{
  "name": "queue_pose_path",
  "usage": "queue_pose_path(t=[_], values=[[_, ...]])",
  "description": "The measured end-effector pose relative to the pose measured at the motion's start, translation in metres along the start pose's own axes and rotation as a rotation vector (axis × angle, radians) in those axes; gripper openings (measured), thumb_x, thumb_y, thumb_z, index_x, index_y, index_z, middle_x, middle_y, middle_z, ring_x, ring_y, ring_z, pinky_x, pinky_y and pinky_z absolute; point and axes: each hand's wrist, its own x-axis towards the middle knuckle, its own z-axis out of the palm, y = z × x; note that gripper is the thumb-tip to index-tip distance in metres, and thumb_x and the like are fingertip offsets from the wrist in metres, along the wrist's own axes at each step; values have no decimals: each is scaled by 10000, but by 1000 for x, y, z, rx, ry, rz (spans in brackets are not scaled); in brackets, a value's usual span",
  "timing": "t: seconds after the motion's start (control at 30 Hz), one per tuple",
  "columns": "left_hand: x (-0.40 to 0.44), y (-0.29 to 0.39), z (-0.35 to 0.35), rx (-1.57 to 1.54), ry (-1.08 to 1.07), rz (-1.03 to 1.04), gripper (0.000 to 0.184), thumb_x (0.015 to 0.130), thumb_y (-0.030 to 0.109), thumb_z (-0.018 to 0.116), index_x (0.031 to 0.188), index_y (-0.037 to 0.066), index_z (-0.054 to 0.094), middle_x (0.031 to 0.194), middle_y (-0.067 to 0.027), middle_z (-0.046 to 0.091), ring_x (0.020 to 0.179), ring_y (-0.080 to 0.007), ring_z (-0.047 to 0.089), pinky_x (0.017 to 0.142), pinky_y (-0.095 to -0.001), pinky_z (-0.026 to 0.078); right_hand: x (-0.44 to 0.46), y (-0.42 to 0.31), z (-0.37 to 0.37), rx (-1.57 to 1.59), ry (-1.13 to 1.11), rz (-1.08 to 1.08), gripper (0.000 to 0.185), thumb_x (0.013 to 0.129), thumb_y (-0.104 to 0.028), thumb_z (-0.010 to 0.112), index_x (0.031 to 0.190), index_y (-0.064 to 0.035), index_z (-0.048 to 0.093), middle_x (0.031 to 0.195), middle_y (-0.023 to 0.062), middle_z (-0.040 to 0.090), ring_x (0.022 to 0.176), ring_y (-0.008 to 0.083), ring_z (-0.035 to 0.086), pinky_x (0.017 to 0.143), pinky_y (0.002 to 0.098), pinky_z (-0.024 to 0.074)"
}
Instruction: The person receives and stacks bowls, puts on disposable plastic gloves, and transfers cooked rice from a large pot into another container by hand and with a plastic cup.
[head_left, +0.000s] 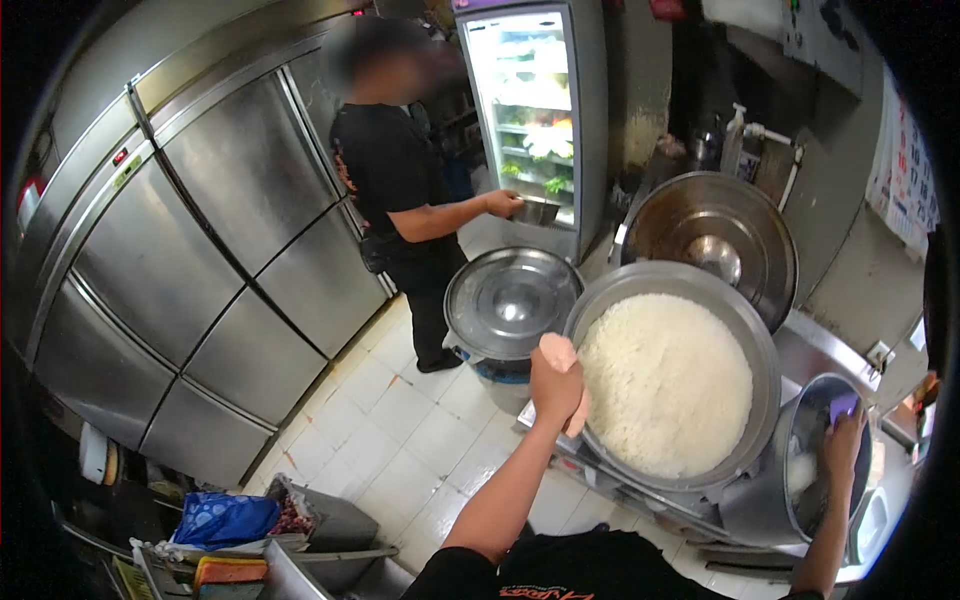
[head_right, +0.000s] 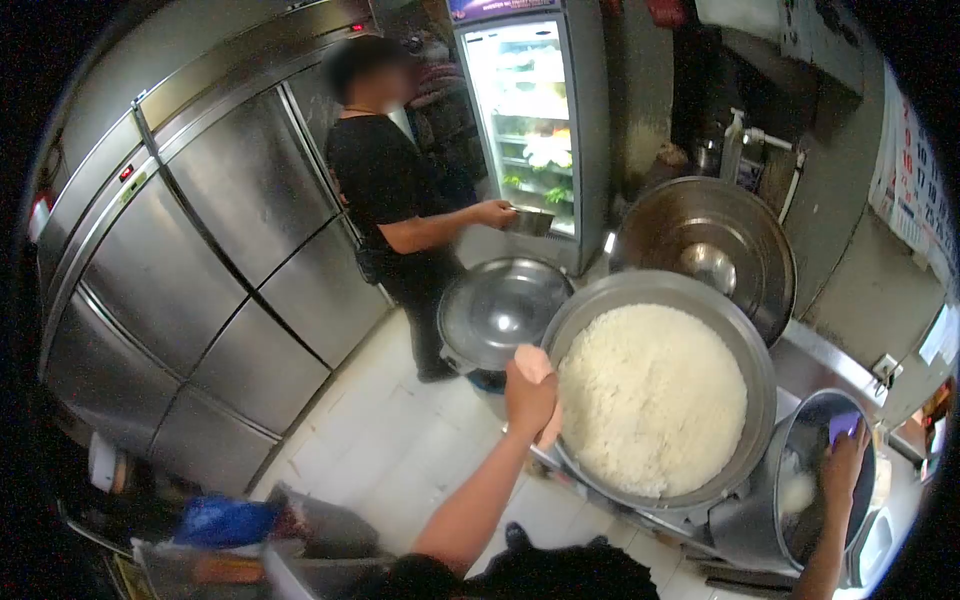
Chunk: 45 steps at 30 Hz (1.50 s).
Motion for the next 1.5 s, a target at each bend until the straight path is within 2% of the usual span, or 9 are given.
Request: queue_pose_path(t=[0.1,0.13,0.2,0.3,0.53,0.9,1.17,1.37,1.5], values=[[0,-3,-1,-10,16,29,555,750,174,646,1197,-56,411,1151,-251,551,1103,-366,529,929,-394,411,55,-117,-62,264,197,-233,232,729,-23,571,945,51,613,1188,262,530,1075,412,522,957,445,411],[0,0,-1,-29,13,53,547,750,169,642,1194,-56,415,1152,-248,551,1102,-365,529,929,-394,412,81,-180,-63,383,-190,-207,211,736,-40,578,934,9,634,1099,214,583,1026,384,545,919,419,437],[1,-4,0,-30,22,71,561,737,169,646,1196,-58,419,1144,-261,547,1102,-374,525,932,-402,410,99,-254,-39,513,40,-579,200,722,-95,632,908,-22,649,1069,209,578,1058,367,515,908,414,433],[-3,4,-4,-28,17,34,583,727,176,656,1197,-68,411,1142,-275,536,1098,-390,520,934,-410,407,131,-313,61,280,-274,-476,196,698,-72,632,883,-15,661,1089,215,578,1063,370,521,925,422,423],[-1,5,0,-16,28,31,595,734,170,666,1220,-52,404,1176,-258,529,1123,-368,514,946,-395,400,143,-356,136,271,-496,-376,289,677,-202,622,878,-4,684,997,219,634,980,344,590,846,393,477],[-2,-1,2,-71,44,44,548,747,132,654,1202,-66,422,1173,-251,530,1113,-351,517,953,-383,391,37,-377,81,255,-695,-890,246,577,-177,593,722,4,676,770,207,649,747,367,631,706,411,503],[1,1,-2,-64,-36,31,626,724,162,666,1225,-87,387,1189,-285,513,1143,-377,499,959,-400,385,-12,-291,21,769,-813,-721,225,596,-175,625,568,-19,464,528,116,496,517,252,472,568,364,439],[-8,12,-7,-20,7,57,618,722,161,668,1213,-88,388,1173,-280,520,1134,-376,504,954,-401,384,-42,-234,3,1994,-1007,606,197,676,-73,559,867,-22,564,931,144,618,791,267,593,759,468,508],[1,-6,-1,-82,-37,148,625,723,159,666,1220,-92,382,1179,-271,517,1138,-364,503,958,-395,382,-37,-189,-74,2540,-577,546,480,725,-39,524,1197,32,471,1202,195,532,1091,338,539,900,534,462]])
